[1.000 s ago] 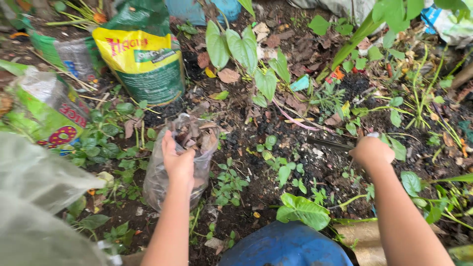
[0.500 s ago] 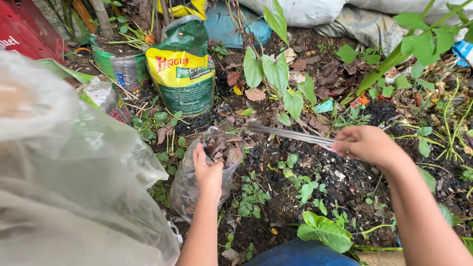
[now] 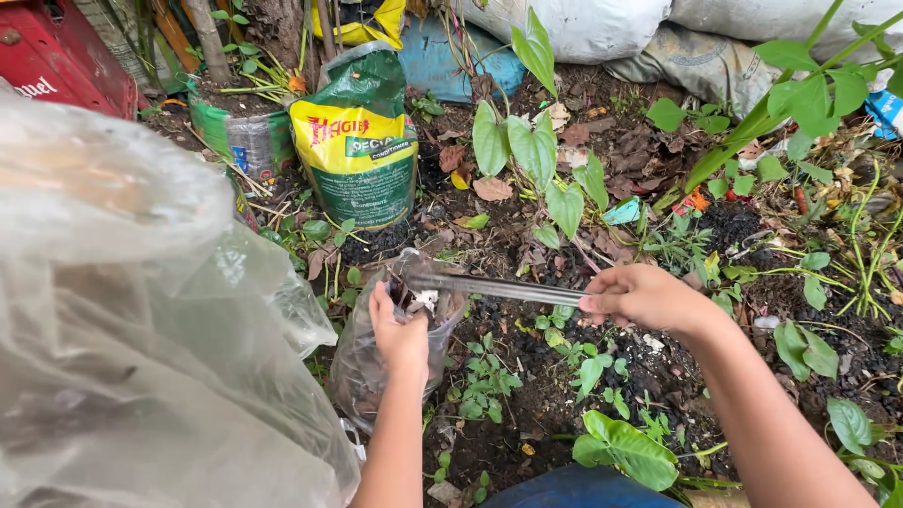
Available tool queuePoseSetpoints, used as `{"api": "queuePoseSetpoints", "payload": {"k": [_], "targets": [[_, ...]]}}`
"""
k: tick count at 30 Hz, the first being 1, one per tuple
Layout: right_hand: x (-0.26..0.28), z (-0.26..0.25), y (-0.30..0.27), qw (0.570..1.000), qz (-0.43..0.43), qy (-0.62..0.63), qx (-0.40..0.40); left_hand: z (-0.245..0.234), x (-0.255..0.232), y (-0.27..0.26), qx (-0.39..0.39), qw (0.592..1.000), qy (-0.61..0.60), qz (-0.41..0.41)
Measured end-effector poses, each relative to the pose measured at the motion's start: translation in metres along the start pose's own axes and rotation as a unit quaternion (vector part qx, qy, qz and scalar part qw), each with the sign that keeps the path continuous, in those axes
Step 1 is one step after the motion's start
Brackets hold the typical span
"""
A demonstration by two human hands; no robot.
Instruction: Collecting dried leaves and garden debris from the ground using tongs and placing them into a plastic bag.
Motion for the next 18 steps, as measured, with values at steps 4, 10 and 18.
{"api": "queuePoseSetpoints", "payload": {"k": [4, 10, 18], "targets": [[-0.018, -0.001, 0.001, 0.991, 0.005, 0.121, 0.055, 0.004, -0.033, -0.014, 0.004, 0.989, -0.059, -0.134], [-0.095, -0.037, -0.001, 0.979, 0.078, 0.19, -0.02, 0.005, -0.012, -0.003, 0.003, 0.997, -0.043, -0.064], [-0.34, -0.027, 0.017, 0.935, 0.278, 0.037, -0.218, 0.019, -0.029, -0.006, 0.018, 0.989, -0.072, -0.13]]}}
Point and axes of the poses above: each hand's wrist, its own y-axis towards the middle knuckle, its own z-axis out of the palm, x = y × z, the point moved 9 cm from there along y, towards the middle knuckle, and after that the axes turned 5 degrees about x, right-handed, at the moved point
